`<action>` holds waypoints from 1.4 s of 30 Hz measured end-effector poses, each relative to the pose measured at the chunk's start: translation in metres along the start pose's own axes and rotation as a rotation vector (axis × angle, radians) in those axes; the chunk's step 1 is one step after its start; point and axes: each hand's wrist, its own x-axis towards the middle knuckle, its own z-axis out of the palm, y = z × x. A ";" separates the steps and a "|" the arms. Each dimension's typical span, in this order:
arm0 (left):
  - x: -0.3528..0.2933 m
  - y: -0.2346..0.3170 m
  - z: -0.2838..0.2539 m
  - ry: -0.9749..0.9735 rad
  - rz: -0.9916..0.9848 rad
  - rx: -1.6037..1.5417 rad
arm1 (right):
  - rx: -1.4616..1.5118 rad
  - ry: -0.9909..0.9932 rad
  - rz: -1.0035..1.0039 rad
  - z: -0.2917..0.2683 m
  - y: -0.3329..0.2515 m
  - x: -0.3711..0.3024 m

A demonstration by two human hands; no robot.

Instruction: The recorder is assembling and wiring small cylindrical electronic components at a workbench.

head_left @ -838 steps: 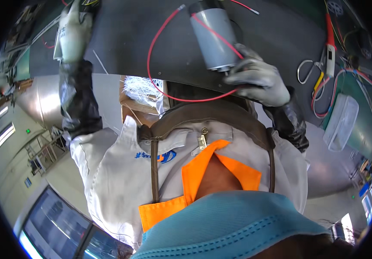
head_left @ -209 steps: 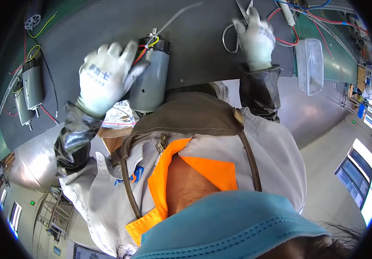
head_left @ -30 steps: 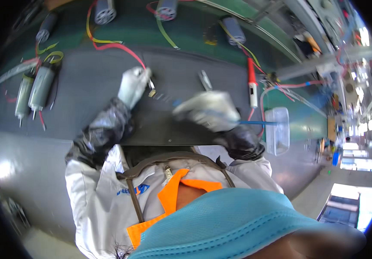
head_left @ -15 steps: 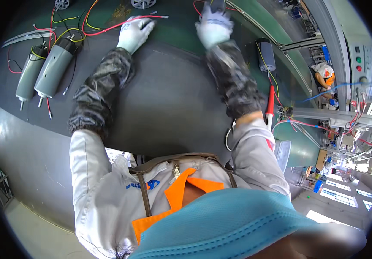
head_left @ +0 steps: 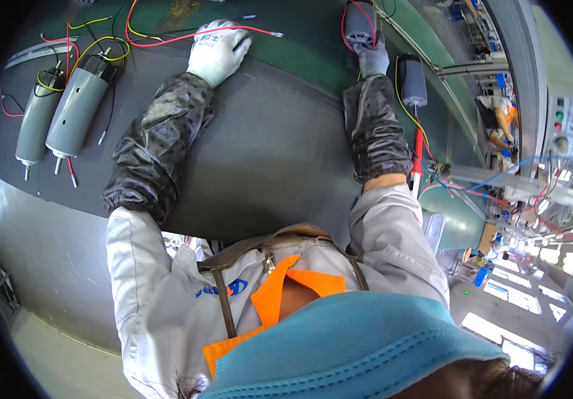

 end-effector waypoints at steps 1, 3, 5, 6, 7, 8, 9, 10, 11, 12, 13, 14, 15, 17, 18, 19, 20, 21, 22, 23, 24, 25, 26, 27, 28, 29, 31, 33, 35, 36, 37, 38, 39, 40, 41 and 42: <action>0.000 0.006 -0.001 -0.016 -0.010 0.010 | 0.539 -0.061 0.122 -0.001 0.004 -0.005; -0.009 0.022 -0.010 -0.065 -0.026 0.024 | 1.119 -0.233 0.432 -0.023 -0.020 -0.027; -0.013 0.046 -0.004 -0.009 0.090 -0.084 | 1.221 -0.252 0.448 -0.039 -0.009 -0.049; -0.015 0.059 -0.002 -0.006 0.110 -0.167 | 1.316 -0.302 0.451 -0.043 -0.004 -0.062; -0.019 0.069 -0.004 -0.127 0.040 -0.228 | 1.458 -0.380 0.625 -0.064 -0.017 -0.087; -0.022 0.077 -0.002 -0.152 0.044 -0.225 | 1.476 -0.469 0.632 -0.093 -0.028 -0.120; -0.026 0.085 -0.001 -0.081 0.027 -0.252 | 1.513 -0.502 0.569 -0.125 -0.046 -0.158; -0.030 0.094 0.000 -0.014 0.012 -0.277 | 1.511 -0.608 0.604 -0.150 -0.054 -0.189; -0.030 0.103 -0.002 0.040 0.066 -0.290 | 1.525 -0.673 0.573 -0.178 -0.066 -0.224; -0.027 0.120 -0.014 0.003 0.069 -0.284 | 1.425 -0.726 0.655 -0.189 -0.070 -0.255; -0.025 0.142 -0.030 0.095 0.095 -0.303 | 1.450 -0.806 0.619 -0.196 -0.068 -0.282; -0.030 0.153 -0.040 0.188 0.114 -0.308 | 1.559 -0.734 0.546 -0.194 -0.069 -0.311; -0.060 0.144 -0.020 0.002 0.051 -0.468 | 1.568 -0.798 0.576 -0.197 -0.065 -0.329; -0.093 0.149 -0.042 -0.118 -0.001 -0.518 | 1.309 -0.873 0.480 -0.217 -0.048 -0.342; -0.107 0.147 -0.048 -0.136 -0.011 -0.547 | 1.045 -0.882 0.340 -0.228 -0.036 -0.336; -0.119 0.145 -0.053 -0.054 0.029 -0.515 | 1.162 -0.860 0.583 -0.232 -0.026 -0.333; -0.126 0.146 -0.057 -0.027 0.005 -0.505 | 1.300 -0.813 0.709 -0.245 -0.021 -0.320; -0.134 0.146 -0.061 -0.002 -0.031 -0.495 | 1.170 -0.549 0.571 -0.227 -0.003 -0.318; -0.141 0.147 -0.063 0.029 -0.068 -0.486 | 0.810 -0.394 0.490 -0.216 0.012 -0.311; -0.148 0.146 -0.066 0.038 -0.069 -0.468 | 0.540 -0.243 0.348 -0.214 0.016 -0.302; -0.154 0.146 -0.068 0.050 -0.127 -0.388 | 0.254 -0.003 0.112 -0.217 0.015 -0.298; -0.158 0.148 -0.072 0.058 -0.184 -0.310 | 0.220 0.244 -0.126 -0.218 0.008 -0.283; -0.158 0.155 -0.078 0.061 -0.178 -0.309 | 0.167 0.493 -0.355 -0.222 -0.003 -0.271; -0.156 0.164 -0.090 0.018 -0.517 -0.703 | 0.289 0.365 -0.548 -0.231 -0.026 -0.269; -0.153 0.170 -0.102 -0.032 -0.855 -1.092 | 0.412 0.233 -0.735 -0.237 -0.054 -0.272; -0.152 0.169 -0.113 -0.066 -0.966 -1.235 | 0.318 0.102 -0.750 -0.232 -0.081 -0.272; -0.168 0.146 -0.125 -0.170 -0.977 -1.290 | 0.146 0.048 -0.857 -0.196 -0.112 -0.255; -0.173 0.135 -0.125 -0.441 -0.325 -0.825 | 0.054 -0.091 -0.792 -0.135 -0.102 -0.241; -0.174 0.113 -0.130 -0.617 -0.401 -0.960 | 0.275 -0.103 -0.719 -0.128 -0.094 -0.249; -0.175 0.103 -0.132 -0.789 -0.491 -1.102 | 0.272 -0.147 -0.665 -0.146 -0.096 -0.252; -0.161 0.127 -0.143 -0.574 -1.225 -1.417 | 0.329 -0.331 -0.616 -0.178 -0.098 -0.255; -0.158 0.131 -0.151 -0.538 -1.173 -1.338 | 0.390 -0.504 -0.563 -0.203 -0.097 -0.252; -0.147 0.138 -0.164 -0.610 -1.126 -1.260 | 0.570 -0.622 -0.540 -0.215 -0.095 -0.255; -0.134 0.146 -0.176 -0.688 -1.081 -1.176 | 0.755 -0.740 -0.505 -0.227 -0.094 -0.260; -0.127 0.149 -0.179 -0.680 -1.085 -1.168 | 0.738 -0.763 -0.576 -0.240 -0.101 -0.269; -0.122 0.154 -0.179 -0.697 -1.047 -1.087 | 0.782 -0.859 -0.796 -0.242 -0.107 -0.276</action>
